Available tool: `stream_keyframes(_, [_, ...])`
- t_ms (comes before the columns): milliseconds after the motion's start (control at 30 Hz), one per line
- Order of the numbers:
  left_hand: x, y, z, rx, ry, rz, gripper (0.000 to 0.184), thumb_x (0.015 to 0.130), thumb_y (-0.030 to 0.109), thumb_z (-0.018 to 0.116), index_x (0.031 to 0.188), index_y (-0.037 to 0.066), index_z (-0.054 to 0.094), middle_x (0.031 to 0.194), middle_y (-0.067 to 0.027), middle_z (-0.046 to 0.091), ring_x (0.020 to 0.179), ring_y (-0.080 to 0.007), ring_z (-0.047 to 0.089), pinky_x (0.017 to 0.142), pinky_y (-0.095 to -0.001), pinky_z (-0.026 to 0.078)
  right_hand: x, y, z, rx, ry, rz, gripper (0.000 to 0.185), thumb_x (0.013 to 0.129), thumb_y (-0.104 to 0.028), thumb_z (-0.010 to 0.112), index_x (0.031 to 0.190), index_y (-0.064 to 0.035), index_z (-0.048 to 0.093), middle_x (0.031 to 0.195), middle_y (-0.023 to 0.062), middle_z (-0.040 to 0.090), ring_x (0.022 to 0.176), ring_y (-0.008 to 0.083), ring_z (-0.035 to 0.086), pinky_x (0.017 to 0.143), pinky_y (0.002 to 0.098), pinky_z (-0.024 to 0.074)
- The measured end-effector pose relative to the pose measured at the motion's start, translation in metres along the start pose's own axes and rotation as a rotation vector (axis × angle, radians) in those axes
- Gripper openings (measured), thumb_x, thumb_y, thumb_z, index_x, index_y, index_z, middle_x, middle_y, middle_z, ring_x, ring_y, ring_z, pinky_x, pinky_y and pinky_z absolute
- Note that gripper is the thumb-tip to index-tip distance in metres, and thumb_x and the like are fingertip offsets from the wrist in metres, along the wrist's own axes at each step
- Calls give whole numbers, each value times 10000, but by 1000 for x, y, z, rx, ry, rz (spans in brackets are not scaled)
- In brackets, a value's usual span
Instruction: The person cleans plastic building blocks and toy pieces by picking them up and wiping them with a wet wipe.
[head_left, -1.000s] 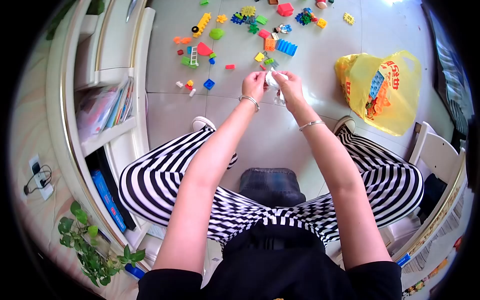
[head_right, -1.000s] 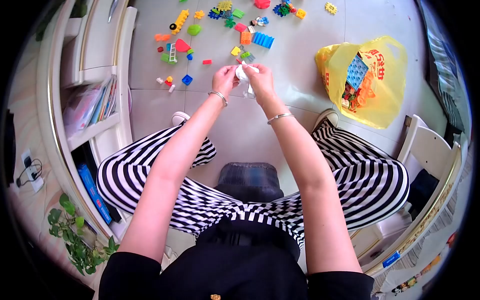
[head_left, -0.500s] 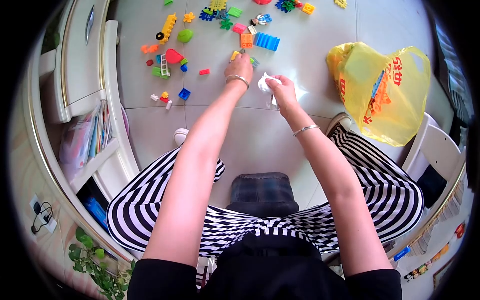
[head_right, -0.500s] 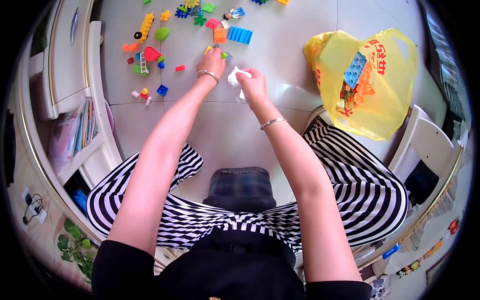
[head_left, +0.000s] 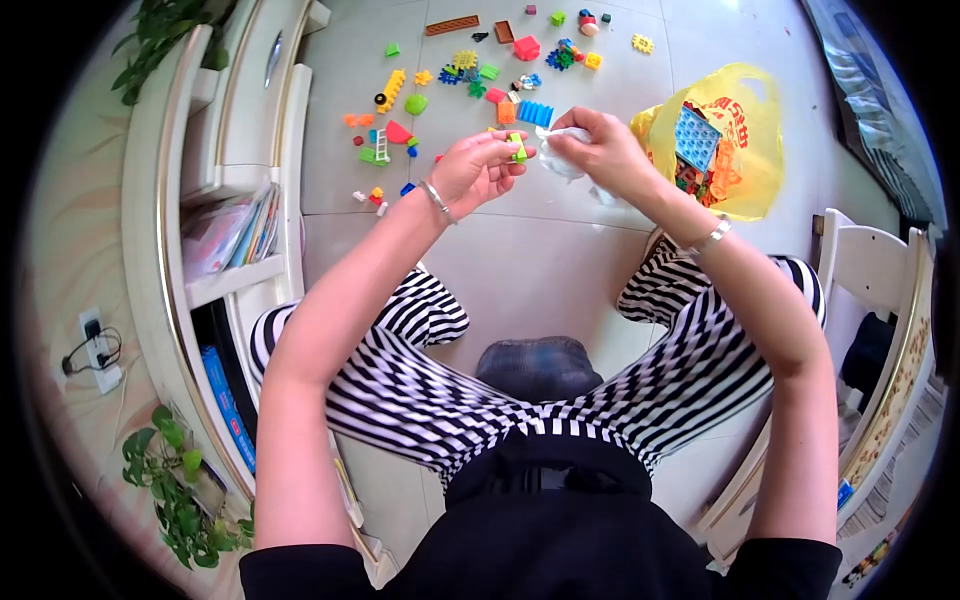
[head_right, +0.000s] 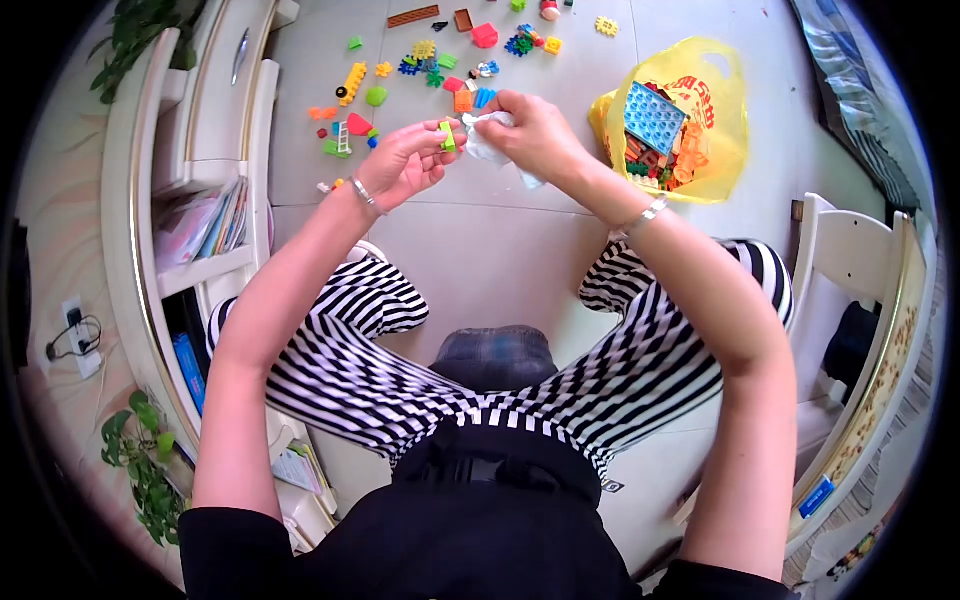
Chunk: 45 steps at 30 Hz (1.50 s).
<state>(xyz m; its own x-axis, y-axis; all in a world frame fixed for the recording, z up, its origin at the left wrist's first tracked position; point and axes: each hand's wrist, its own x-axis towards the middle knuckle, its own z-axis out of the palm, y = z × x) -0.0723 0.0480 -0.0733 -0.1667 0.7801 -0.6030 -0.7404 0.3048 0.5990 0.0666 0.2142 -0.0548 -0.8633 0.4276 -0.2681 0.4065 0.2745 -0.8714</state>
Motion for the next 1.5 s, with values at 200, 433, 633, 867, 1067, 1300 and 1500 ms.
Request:
stream_keyframes(200, [-84, -10, 47, -241, -141, 107, 268, 953, 141, 525, 1209, 62, 525, 1007, -7, 604, 894, -92, 595, 782, -235, 496, -72, -57, 10, 76, 36, -427, 153, 870, -139, 624, 931, -4, 586, 732, 16, 585, 705, 77, 539, 625, 252, 461])
stream_keyframes(433, [-86, -32, 49, -106, -49, 102, 330, 970, 118, 488, 1290, 36, 479, 1044, -32, 606, 968, -140, 607, 821, -270, 503, -75, -48, 12, -52, 193, -338, 168, 818, -187, 633, 931, -72, 586, 662, 134, 622, 510, 231, 600, 505, 340, 469])
stream_keyframes(633, [-86, -24, 50, -57, -70, 101, 376, 964, 124, 502, 1329, 42, 458, 1071, -40, 610, 973, -141, 609, 829, -279, 505, -69, -45, 3, -231, 200, -360, 178, 814, -181, 634, 947, -75, 583, 653, 132, 615, 536, 251, 615, 516, 348, 475])
stream_keyframes(867, [-85, -26, 42, 10, -48, 140, 346, 944, 137, 550, 1269, 25, 512, 1049, -47, 632, 971, -153, 625, 821, -268, 502, -67, -40, 2, -220, 100, -429, 172, 820, -168, 626, 962, -81, 583, 676, 143, 627, 570, 240, 643, 528, 350, 487])
stream_keyframes(1067, [-87, -29, 46, 199, 32, 204, 311, 900, 117, 622, 1188, 10, 575, 1025, -52, 650, 928, -151, 640, 778, -253, 511, -76, -52, 5, -280, 4, -488, 177, 810, -157, 622, 963, -76, 584, 671, 133, 621, 584, 264, 634, 550, 371, 492])
stream_keyframes(1300, [-78, -38, 41, 452, 29, 391, 242, 888, 85, 632, 1115, 3, 616, 975, -22, 659, 848, -82, 623, 698, -216, 505, -81, -62, 8, -308, -2, -619, 141, 806, -169, 603, 914, -81, 576, 746, 98, 639, 641, 282, 632, 576, 394, 494])
stream_keyframes(1500, [-76, -39, 42, 765, 160, 485, 235, 867, 42, 638, 1096, -8, 621, 942, 1, 643, 792, -42, 588, 675, -185, 484, -76, -57, 0, -450, 112, -531, 135, 802, -132, 609, 918, -71, 574, 778, 109, 635, 701, 294, 639, 620, 374, 508])
